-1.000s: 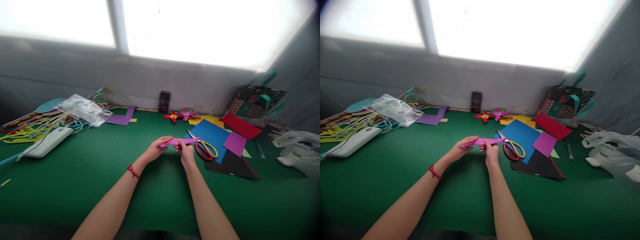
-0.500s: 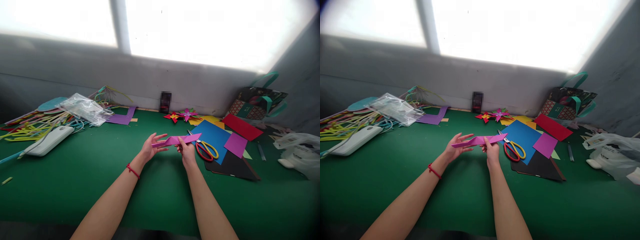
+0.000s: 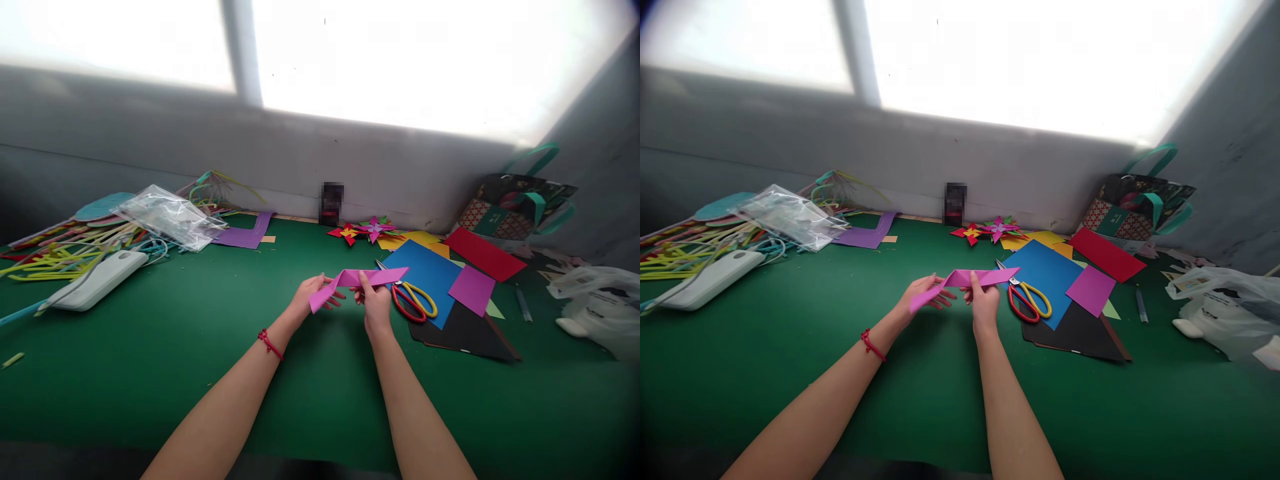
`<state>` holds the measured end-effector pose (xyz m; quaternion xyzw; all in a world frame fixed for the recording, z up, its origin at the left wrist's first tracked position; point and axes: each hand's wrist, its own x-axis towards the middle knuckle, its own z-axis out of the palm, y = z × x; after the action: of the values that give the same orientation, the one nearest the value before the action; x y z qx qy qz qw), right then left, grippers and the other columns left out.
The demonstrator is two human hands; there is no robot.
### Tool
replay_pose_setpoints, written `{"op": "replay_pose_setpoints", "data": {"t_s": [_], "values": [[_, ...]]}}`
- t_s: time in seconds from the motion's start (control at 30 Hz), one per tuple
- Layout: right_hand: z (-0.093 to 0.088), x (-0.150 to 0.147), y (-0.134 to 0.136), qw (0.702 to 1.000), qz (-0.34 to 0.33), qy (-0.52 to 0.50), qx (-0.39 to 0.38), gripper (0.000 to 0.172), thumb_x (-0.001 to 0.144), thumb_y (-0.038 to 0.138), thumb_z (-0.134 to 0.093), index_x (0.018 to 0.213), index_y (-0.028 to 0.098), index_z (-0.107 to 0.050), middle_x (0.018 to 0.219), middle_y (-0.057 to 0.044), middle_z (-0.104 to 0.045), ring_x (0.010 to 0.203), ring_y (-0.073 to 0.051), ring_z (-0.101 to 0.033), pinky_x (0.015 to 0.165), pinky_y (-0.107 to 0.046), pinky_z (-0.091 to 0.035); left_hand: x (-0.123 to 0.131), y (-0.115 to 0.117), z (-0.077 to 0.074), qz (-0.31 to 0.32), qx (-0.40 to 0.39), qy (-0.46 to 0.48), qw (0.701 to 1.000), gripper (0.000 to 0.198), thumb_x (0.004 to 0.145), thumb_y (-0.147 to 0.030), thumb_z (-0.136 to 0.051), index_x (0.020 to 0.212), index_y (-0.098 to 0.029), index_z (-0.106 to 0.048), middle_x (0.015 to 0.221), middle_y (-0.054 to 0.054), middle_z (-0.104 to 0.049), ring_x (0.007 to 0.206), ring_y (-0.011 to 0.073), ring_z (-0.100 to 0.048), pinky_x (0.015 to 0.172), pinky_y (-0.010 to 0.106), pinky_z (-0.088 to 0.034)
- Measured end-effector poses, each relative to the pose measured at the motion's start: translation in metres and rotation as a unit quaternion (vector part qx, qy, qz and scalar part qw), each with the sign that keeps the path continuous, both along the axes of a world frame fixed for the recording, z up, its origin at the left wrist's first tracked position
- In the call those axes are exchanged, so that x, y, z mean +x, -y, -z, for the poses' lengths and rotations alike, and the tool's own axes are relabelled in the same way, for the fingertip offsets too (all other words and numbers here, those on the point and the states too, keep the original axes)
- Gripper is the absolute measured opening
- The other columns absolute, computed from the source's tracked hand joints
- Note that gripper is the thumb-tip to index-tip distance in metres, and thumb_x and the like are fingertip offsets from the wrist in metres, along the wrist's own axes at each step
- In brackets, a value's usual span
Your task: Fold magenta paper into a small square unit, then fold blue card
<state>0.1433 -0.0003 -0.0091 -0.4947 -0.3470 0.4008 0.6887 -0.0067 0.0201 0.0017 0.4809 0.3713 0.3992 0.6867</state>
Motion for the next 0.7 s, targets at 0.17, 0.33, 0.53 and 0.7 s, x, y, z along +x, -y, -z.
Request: {"op": "replay_pose_setpoints", "data": {"t_s": [0.17, 0.33, 0.53, 0.7], "values": [[0.0, 0.004, -0.001, 0.996, 0.063, -0.045, -0.033, 0.032, 0.063, 0.045, -0.067, 0.064, 0.014, -0.058, 0.052, -0.004, -0.063, 0.036, -0.008, -0.043, 0.034, -0.02, -0.033, 0.001, -0.002, 0.006, -0.043, 0.072, -0.006, 0.996, 0.058, 0.066, -0.022, -0.067, 0.119, -0.018, -0.046, 0.109, 0.014, -0.061, 0.081, 0.0202, -0.064, 0.063, 0.028, -0.051], [0.0, -0.004, 0.0, 0.999, -0.023, -0.015, -0.024, 0.037, 0.064, 0.05, -0.065, 0.067, 0.013, -0.059, 0.058, -0.005, -0.065, 0.038, -0.008, -0.046, 0.034, -0.019, -0.035, 0.01, 0.005, 0.002, -0.081, 0.064, 0.046, 0.994, 0.043, 0.072, -0.039, -0.062, 0.104, -0.011, -0.058, 0.102, 0.014, -0.064, 0.09, 0.0249, -0.063, 0.073, 0.035, -0.053], [0.003, -0.007, 0.001, 0.993, -0.097, 0.021, -0.07, 0.043, 0.067, 0.054, -0.059, 0.077, 0.013, -0.057, 0.046, 0.0, -0.057, 0.033, -0.008, -0.043, 0.031, -0.02, -0.036, 0.005, 0.004, -0.001, -0.266, 0.068, -0.017, 0.962, 0.041, 0.074, -0.047, -0.056, 0.093, -0.011, -0.061, 0.09, 0.013, -0.067, 0.077, 0.0245, -0.065, 0.07, 0.035, -0.053], [0.002, -0.015, 0.006, 0.965, 0.0, 0.26, 0.038, 0.063, 0.065, 0.039, -0.067, 0.122, 0.023, -0.043, 0.114, -0.01, -0.057, 0.089, -0.02, -0.059, 0.058, -0.028, -0.053, 0.005, 0.018, -0.002, -0.256, 0.269, -0.16, 0.915, 0.036, 0.084, -0.036, -0.045, 0.115, -0.022, -0.056, 0.111, 0.006, -0.062, 0.098, 0.023, -0.059, 0.084, 0.034, -0.046]]}}
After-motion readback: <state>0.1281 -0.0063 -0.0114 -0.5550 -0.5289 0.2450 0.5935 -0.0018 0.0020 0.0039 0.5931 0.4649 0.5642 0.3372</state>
